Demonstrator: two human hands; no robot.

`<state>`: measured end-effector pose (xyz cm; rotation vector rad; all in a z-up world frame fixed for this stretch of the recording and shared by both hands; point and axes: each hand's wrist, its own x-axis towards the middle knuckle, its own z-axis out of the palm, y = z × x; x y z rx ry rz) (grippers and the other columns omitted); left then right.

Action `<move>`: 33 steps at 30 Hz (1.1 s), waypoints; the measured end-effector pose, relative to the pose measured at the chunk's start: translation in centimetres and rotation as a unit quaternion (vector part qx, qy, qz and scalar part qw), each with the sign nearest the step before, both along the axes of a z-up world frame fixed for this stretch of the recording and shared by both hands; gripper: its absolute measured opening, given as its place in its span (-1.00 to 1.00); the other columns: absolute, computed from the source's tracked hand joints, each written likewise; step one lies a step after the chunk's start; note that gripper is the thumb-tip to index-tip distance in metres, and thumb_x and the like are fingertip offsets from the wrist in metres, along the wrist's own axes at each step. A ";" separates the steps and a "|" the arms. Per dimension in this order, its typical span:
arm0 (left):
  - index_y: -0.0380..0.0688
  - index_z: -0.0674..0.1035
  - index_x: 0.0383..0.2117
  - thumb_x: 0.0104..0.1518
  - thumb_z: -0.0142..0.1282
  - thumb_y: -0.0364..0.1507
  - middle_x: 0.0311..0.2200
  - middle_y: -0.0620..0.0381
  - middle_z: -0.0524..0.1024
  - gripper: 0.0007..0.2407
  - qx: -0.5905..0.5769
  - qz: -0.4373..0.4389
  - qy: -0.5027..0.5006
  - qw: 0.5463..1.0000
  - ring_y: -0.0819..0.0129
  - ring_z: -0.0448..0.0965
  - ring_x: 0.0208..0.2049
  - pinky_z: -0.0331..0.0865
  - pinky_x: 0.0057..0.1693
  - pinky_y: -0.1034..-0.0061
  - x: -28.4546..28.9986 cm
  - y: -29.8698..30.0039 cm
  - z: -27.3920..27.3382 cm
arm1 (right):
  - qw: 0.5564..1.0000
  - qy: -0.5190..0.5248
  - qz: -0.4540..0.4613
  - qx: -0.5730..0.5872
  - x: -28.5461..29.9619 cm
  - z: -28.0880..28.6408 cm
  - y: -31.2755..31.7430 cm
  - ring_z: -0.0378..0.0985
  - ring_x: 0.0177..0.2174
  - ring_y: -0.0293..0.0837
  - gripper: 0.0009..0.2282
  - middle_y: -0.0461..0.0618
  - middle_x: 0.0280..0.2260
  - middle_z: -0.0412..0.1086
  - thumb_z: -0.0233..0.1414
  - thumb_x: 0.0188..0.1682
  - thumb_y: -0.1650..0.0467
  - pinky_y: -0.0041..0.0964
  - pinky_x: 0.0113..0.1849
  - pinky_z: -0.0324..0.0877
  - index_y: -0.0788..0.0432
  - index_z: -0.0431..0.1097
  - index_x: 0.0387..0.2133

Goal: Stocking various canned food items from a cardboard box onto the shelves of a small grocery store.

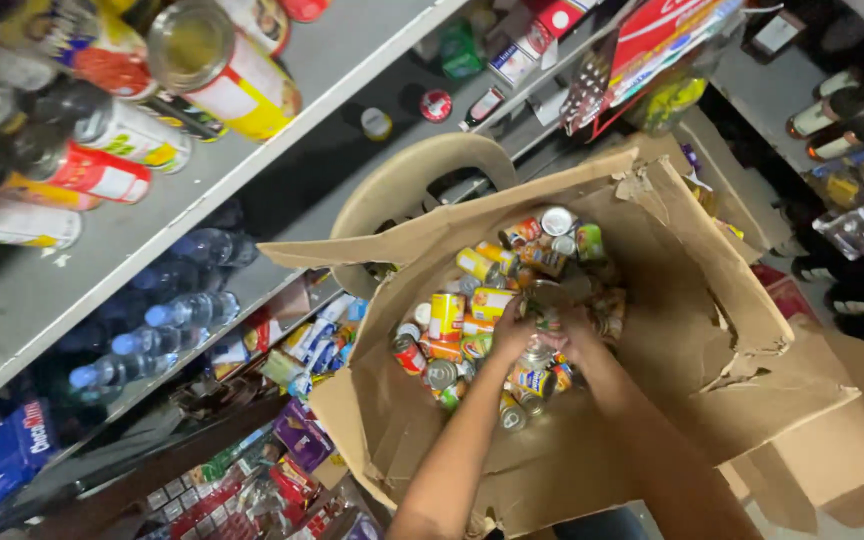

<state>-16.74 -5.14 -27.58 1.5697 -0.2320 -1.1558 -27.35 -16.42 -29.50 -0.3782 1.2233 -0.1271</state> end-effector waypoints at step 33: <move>-0.14 0.43 0.23 0.25 -0.10 -0.53 0.12 -0.19 0.51 -0.62 -0.006 -0.008 -0.292 0.957 0.07 0.48 0.18 0.31 0.25 0.38 6.1 -2.8 1.1 | 0.833 -0.023 0.115 -0.540 10.0 5.6 1.7 0.58 -0.16 -0.08 -0.76 0.06 -0.18 0.54 -0.07 0.02 0.51 -0.25 -0.05 0.45 0.29 0.47 -0.08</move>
